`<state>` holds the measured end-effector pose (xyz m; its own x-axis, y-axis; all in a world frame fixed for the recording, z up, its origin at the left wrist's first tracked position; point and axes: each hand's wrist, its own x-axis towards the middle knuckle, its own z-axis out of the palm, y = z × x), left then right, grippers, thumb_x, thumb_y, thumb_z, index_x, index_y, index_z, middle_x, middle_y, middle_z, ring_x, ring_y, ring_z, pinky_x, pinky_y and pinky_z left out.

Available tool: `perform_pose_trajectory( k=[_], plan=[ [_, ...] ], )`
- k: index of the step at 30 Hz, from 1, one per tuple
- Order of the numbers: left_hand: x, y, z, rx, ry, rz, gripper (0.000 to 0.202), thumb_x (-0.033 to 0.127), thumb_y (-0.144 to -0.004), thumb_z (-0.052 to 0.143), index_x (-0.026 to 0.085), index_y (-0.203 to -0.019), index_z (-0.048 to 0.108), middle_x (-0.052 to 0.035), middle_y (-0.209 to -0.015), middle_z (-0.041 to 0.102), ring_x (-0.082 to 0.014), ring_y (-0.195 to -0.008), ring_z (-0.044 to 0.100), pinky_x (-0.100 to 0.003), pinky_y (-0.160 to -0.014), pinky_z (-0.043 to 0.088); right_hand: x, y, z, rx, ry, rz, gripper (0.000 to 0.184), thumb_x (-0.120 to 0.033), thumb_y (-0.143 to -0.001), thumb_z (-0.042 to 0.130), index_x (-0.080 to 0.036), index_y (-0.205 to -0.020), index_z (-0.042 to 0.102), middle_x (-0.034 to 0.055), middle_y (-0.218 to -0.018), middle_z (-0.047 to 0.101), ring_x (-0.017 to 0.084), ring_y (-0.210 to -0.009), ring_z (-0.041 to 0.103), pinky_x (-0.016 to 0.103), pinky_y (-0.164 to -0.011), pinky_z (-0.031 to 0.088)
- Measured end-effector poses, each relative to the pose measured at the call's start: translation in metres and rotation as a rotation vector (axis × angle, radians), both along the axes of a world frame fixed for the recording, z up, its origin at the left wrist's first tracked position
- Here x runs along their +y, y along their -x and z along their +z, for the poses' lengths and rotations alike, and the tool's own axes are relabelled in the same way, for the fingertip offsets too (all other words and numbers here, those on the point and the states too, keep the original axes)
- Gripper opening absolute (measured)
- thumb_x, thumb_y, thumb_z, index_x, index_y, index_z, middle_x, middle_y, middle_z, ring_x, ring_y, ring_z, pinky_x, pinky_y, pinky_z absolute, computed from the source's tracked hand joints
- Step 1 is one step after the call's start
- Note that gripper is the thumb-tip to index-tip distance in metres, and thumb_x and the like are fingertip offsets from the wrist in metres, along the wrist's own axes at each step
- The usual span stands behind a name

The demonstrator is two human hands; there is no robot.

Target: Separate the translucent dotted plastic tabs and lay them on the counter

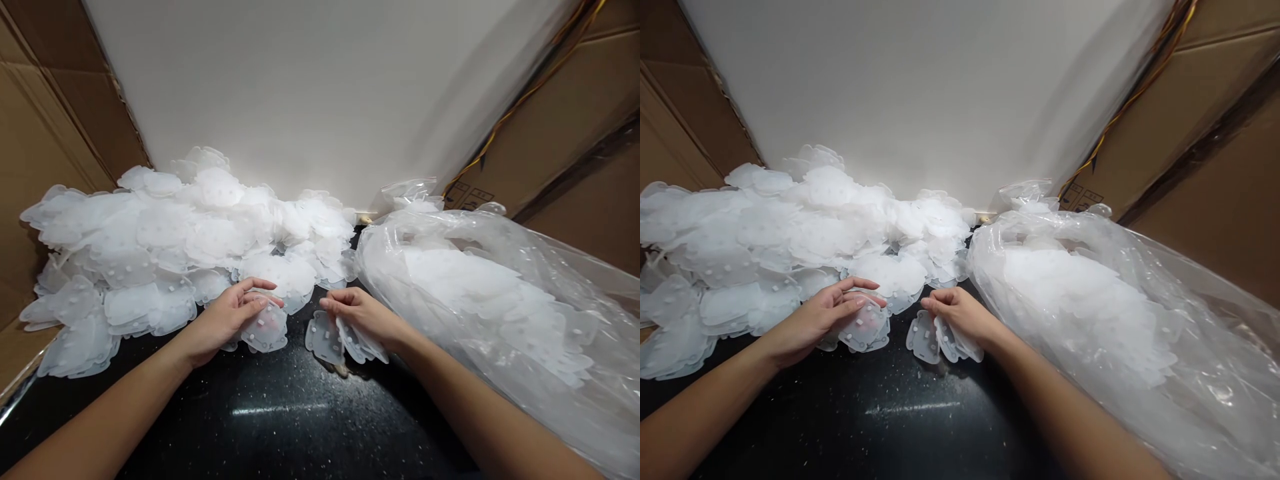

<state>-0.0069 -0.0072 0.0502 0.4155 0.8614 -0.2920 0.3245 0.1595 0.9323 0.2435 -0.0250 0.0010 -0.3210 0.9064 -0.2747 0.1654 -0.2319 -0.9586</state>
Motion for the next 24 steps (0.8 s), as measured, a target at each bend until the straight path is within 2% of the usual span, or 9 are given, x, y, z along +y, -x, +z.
perform_pose_trajectory(
  k=[3,6,8,11,13,16,18,21,24],
  plan=[
    [-0.002,-0.003,-0.001,-0.033,0.063,0.001,0.042,0.045,-0.084,0.062,0.021,-0.118,0.055,-0.0091,-0.122,0.068,-0.0186,-0.090,0.067,-0.026,-0.067,0.049,0.001,-0.001,-0.002,-0.148,-0.065,-0.019,0.059,-0.066,-0.086,0.050,-0.020,-0.049,0.046,-0.0020,-0.042,0.048,0.010,-0.039,0.039,0.026,-0.046,0.031],
    [-0.004,-0.005,-0.003,-0.087,0.121,-0.007,0.042,0.037,-0.084,0.063,0.022,-0.122,0.053,-0.0110,-0.129,0.064,-0.0216,-0.099,0.067,-0.029,-0.073,0.051,0.002,-0.001,-0.003,-0.259,-0.191,-0.046,0.068,-0.069,-0.090,0.037,-0.020,-0.045,0.045,-0.0017,-0.043,0.041,0.010,-0.043,0.038,0.028,-0.053,0.034],
    [-0.006,-0.006,-0.004,-0.115,0.133,-0.036,0.046,0.029,-0.080,0.064,0.023,-0.124,0.052,-0.0112,-0.131,0.062,-0.0238,-0.104,0.067,-0.032,-0.078,0.052,0.001,-0.001,-0.004,-0.250,-0.216,-0.041,0.061,-0.068,-0.087,0.047,-0.020,-0.049,0.046,-0.0031,-0.047,0.040,0.011,-0.047,0.040,0.027,-0.053,0.034],
    [-0.008,-0.008,-0.006,-0.177,0.144,-0.075,0.053,0.023,-0.074,0.065,0.025,-0.125,0.051,-0.0104,-0.129,0.063,-0.0243,-0.107,0.066,-0.033,-0.083,0.052,0.000,-0.001,-0.005,-0.152,-0.197,0.023,0.034,-0.050,-0.075,0.074,-0.020,-0.076,0.059,-0.0051,-0.056,0.048,0.012,-0.054,0.046,0.026,-0.055,0.036],
    [-0.008,-0.009,-0.006,-0.213,0.164,-0.067,0.055,0.020,-0.071,0.065,0.025,-0.124,0.052,-0.0101,-0.127,0.063,-0.0238,-0.106,0.066,-0.033,-0.084,0.052,0.001,-0.001,-0.006,-0.138,-0.197,0.056,0.030,-0.043,-0.074,0.076,-0.019,-0.090,0.065,-0.0023,-0.063,0.057,0.013,-0.060,0.052,0.026,-0.059,0.040],
    [-0.007,-0.009,-0.005,-0.238,0.193,-0.034,0.057,0.016,-0.068,0.065,0.024,-0.122,0.052,-0.0103,-0.124,0.062,-0.0235,-0.104,0.068,-0.032,-0.084,0.053,0.002,-0.002,-0.008,-0.155,-0.180,0.082,0.031,-0.048,-0.079,0.069,-0.017,-0.082,0.071,0.0027,-0.069,0.063,0.014,-0.062,0.054,0.028,-0.061,0.042],
    [-0.007,-0.009,-0.006,-0.242,0.185,-0.022,0.056,0.015,-0.068,0.066,0.023,-0.122,0.052,-0.0102,-0.120,0.063,-0.0234,-0.102,0.068,-0.033,-0.085,0.053,0.002,-0.002,-0.008,-0.121,-0.135,0.099,0.037,-0.053,-0.079,0.068,-0.016,-0.077,0.072,0.0027,-0.067,0.062,0.013,-0.059,0.052,0.027,-0.059,0.040],
    [-0.007,-0.009,-0.011,-0.206,0.038,0.003,0.049,0.019,-0.073,0.065,0.023,-0.120,0.053,-0.0074,-0.110,0.063,-0.0234,-0.098,0.069,-0.036,-0.082,0.055,-0.001,-0.003,-0.004,-0.041,-0.056,0.163,0.039,-0.054,-0.075,0.072,-0.018,-0.087,0.074,-0.0003,-0.063,0.061,0.012,-0.055,0.049,0.026,-0.056,0.038],
    [-0.009,-0.009,-0.020,-0.102,-0.335,-0.030,0.024,0.018,-0.079,0.058,0.021,-0.103,0.061,-0.0068,-0.103,0.066,-0.0260,-0.106,0.066,-0.042,-0.090,0.053,-0.003,-0.004,-0.001,0.000,-0.038,0.251,0.036,-0.053,-0.071,0.076,-0.018,-0.081,0.073,-0.0008,-0.064,0.062,0.011,-0.055,0.048,0.025,-0.056,0.037]
  ],
)
